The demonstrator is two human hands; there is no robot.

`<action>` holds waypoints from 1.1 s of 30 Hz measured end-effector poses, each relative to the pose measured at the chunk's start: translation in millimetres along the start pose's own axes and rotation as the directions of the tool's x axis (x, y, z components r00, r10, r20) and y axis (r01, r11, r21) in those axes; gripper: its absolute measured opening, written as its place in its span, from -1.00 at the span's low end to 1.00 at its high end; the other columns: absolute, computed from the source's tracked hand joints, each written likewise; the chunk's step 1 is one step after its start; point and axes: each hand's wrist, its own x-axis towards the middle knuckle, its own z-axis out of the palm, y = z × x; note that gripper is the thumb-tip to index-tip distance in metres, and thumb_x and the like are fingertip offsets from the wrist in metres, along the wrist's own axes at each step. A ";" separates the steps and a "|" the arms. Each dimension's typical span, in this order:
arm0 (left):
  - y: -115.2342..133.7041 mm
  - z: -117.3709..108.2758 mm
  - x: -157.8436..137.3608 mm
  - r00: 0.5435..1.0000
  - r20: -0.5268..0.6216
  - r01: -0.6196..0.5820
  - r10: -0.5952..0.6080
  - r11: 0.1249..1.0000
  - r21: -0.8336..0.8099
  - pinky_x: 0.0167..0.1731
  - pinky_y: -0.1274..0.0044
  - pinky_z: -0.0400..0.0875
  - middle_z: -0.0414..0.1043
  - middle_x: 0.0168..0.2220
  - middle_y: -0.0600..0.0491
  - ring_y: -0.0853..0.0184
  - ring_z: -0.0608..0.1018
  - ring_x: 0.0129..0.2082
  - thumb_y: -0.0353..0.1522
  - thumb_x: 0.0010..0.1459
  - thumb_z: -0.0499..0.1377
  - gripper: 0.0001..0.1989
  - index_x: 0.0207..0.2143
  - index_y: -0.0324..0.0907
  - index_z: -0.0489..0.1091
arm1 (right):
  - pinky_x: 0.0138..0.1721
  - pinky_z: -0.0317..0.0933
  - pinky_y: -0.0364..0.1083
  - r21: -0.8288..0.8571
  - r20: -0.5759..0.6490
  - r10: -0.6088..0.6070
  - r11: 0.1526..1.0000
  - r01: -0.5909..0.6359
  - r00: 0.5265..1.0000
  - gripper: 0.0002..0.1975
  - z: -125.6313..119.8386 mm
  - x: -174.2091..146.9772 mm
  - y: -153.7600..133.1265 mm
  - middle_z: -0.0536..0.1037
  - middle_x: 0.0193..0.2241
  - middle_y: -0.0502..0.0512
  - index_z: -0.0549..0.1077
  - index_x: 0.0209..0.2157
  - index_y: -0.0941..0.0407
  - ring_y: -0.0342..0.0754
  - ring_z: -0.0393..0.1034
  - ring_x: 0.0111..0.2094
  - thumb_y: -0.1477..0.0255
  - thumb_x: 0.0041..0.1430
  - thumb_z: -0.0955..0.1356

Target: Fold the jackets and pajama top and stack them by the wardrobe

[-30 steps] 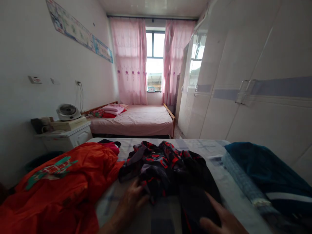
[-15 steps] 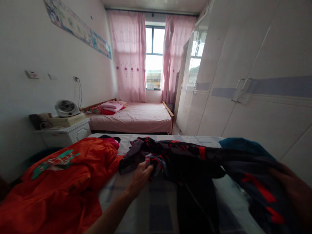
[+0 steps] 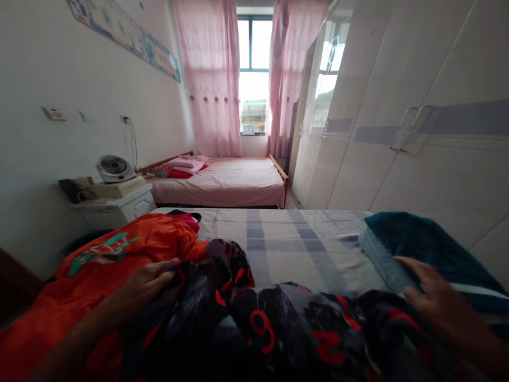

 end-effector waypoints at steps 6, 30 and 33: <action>4.6 7.1 -15.6 0.996 -0.035 0.083 -0.087 0.993 -0.087 -0.59 0.67 0.28 0.46 -0.58 0.25 0.39 0.42 -0.57 -0.16 -0.02 0.22 -0.80 -0.39 -0.05 0.51 | 0.08 0.14 0.08 0.184 0.550 -0.254 0.966 0.181 0.795 -0.52 51.2 -27.3 -130.6 0.45 0.00 0.18 0.39 -0.03 0.13 0.09 0.29 0.04 0.16 0.13 0.18; 42.3 34.8 163.0 0.877 -0.259 -0.128 0.404 0.717 0.686 0.08 0.33 0.20 0.32 0.09 -0.17 0.13 0.36 0.08 -0.45 0.12 0.08 -0.58 0.06 -0.28 0.31 | 0.04 0.15 0.11 -0.072 -0.275 -0.167 0.986 0.153 0.947 -0.56 74.4 134.8 -80.0 0.40 -0.02 0.36 0.34 -0.01 0.26 0.18 0.26 0.05 0.38 0.09 0.20; -5.7 67.2 112.2 0.911 -0.130 -0.213 0.392 0.716 0.665 0.04 0.45 0.31 0.33 0.10 -0.01 0.24 0.39 0.07 -0.39 0.12 0.06 -0.62 0.02 -0.13 0.36 | 0.01 0.23 0.02 -0.011 -0.011 -0.222 0.975 0.222 0.975 -0.60 87.8 62.8 -54.7 0.44 -0.03 0.23 0.34 -0.02 0.15 0.07 0.35 -0.02 0.30 0.16 0.17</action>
